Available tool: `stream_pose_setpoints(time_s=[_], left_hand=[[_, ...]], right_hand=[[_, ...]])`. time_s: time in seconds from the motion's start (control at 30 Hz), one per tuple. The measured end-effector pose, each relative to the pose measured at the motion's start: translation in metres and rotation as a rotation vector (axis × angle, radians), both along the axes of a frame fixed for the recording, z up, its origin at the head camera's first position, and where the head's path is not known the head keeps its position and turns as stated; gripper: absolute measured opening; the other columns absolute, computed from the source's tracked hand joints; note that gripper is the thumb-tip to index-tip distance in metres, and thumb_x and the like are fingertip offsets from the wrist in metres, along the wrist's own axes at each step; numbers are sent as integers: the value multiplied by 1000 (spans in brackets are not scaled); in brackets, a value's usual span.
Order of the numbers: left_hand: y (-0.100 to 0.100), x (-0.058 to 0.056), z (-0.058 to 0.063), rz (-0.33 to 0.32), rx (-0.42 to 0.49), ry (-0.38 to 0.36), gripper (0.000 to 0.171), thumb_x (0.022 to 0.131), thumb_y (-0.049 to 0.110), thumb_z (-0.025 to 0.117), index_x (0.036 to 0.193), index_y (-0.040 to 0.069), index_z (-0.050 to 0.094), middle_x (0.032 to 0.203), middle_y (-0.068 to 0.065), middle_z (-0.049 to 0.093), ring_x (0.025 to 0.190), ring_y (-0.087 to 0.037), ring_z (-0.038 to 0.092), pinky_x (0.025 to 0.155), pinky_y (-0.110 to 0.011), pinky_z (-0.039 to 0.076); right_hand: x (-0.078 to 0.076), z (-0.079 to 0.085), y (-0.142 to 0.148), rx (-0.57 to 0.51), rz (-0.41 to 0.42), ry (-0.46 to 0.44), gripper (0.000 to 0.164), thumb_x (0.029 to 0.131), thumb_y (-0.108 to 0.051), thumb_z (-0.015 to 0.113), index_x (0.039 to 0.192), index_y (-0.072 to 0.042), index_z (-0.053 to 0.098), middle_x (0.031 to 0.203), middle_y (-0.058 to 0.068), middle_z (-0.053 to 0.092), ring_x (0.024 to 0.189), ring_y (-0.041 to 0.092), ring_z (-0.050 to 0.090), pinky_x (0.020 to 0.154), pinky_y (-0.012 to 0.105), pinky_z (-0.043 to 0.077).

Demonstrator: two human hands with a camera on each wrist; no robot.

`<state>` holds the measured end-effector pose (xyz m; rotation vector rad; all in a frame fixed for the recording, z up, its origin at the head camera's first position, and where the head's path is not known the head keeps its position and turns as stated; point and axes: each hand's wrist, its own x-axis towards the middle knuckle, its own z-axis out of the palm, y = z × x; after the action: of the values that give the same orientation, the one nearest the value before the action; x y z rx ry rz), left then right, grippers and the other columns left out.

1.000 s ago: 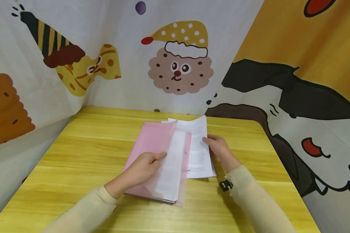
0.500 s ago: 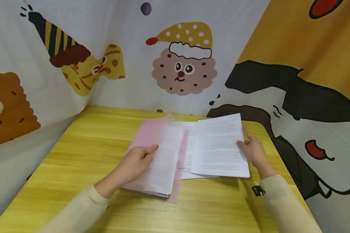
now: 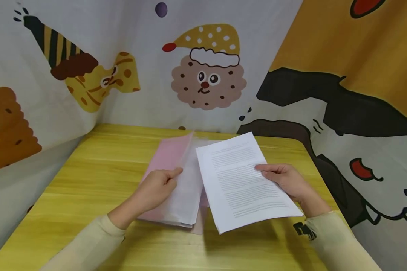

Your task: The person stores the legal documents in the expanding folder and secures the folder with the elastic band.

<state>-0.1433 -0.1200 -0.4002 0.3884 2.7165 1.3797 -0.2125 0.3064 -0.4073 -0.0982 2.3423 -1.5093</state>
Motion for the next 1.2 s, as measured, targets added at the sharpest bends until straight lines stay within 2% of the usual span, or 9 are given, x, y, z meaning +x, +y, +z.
stream_pose_setpoints(time_s=[0.3, 0.4, 0.5, 0.6, 0.7, 0.77, 0.93, 1.07, 1.2], left_hand=[[11, 1, 1, -65, -9, -24, 33, 100, 2, 49, 113, -12, 76, 152, -15, 62, 49, -6, 21, 43, -17, 22], [14, -1, 4, -101, -53, 0, 40, 99, 2, 49, 129, -11, 72, 111, -18, 80, 48, -5, 20, 44, -17, 21], [15, -2, 7, -122, -96, 20, 52, 99, 3, 49, 150, -2, 58, 57, 0, 59, 48, -5, 21, 44, -17, 21], [17, -3, 10, -134, -117, 18, 53, 100, 4, 49, 152, -2, 56, 45, 9, 38, 47, -4, 20, 44, -17, 21], [19, -5, 11, -138, -119, 3, 53, 101, 7, 49, 153, -2, 55, 44, 0, 46, 47, -4, 19, 43, -17, 21], [20, -5, 11, -133, -115, 11, 52, 101, 6, 49, 151, -3, 56, 65, -14, 69, 46, -4, 19, 43, -18, 21], [25, -5, 10, -91, -127, 38, 52, 99, 1, 49, 149, -5, 57, 111, -31, 74, 48, -5, 23, 44, -19, 25], [26, -1, 10, -26, -139, 46, 53, 98, 1, 49, 150, -4, 57, 92, -27, 72, 49, -7, 24, 45, -20, 25], [24, 2, 12, -31, -147, 69, 53, 97, 0, 50, 149, -2, 57, 60, -4, 57, 49, -6, 21, 45, -20, 23]], right_hand=[[-7, -14, -58, 5, -76, 47, 38, 109, -19, 60, 144, -6, 69, 150, 23, 62, 95, 17, 74, 76, 27, 62], [-1, -20, -77, 47, -140, 114, 36, 110, -18, 57, 143, -8, 70, 151, 17, 64, 118, 21, 69, 83, 20, 57], [8, -26, -93, 92, -183, 190, 34, 110, -17, 57, 139, -10, 73, 148, 14, 67, 122, 26, 68, 82, 19, 55], [14, -30, -108, 103, -222, 273, 32, 108, -14, 59, 135, -10, 76, 140, 16, 72, 107, 27, 72, 76, 20, 56], [19, -32, -127, 96, -223, 345, 30, 107, -9, 61, 132, -6, 77, 134, 17, 75, 100, 23, 70, 74, 18, 52], [22, -33, -142, 97, -188, 373, 31, 106, -8, 61, 132, -4, 76, 131, 17, 76, 96, 20, 68, 73, 17, 51], [20, -32, -178, 81, -28, 342, 37, 108, -8, 56, 142, -1, 68, 130, 21, 75, 65, 8, 58, 55, 19, 46], [18, -27, -189, 164, 63, 386, 37, 106, -4, 55, 140, 0, 69, 119, 23, 78, 48, 7, 39, 46, 21, 36], [16, -18, -195, 317, 178, 473, 33, 102, -1, 60, 131, -1, 76, 122, 19, 79, 73, 16, 65, 66, 28, 54]])
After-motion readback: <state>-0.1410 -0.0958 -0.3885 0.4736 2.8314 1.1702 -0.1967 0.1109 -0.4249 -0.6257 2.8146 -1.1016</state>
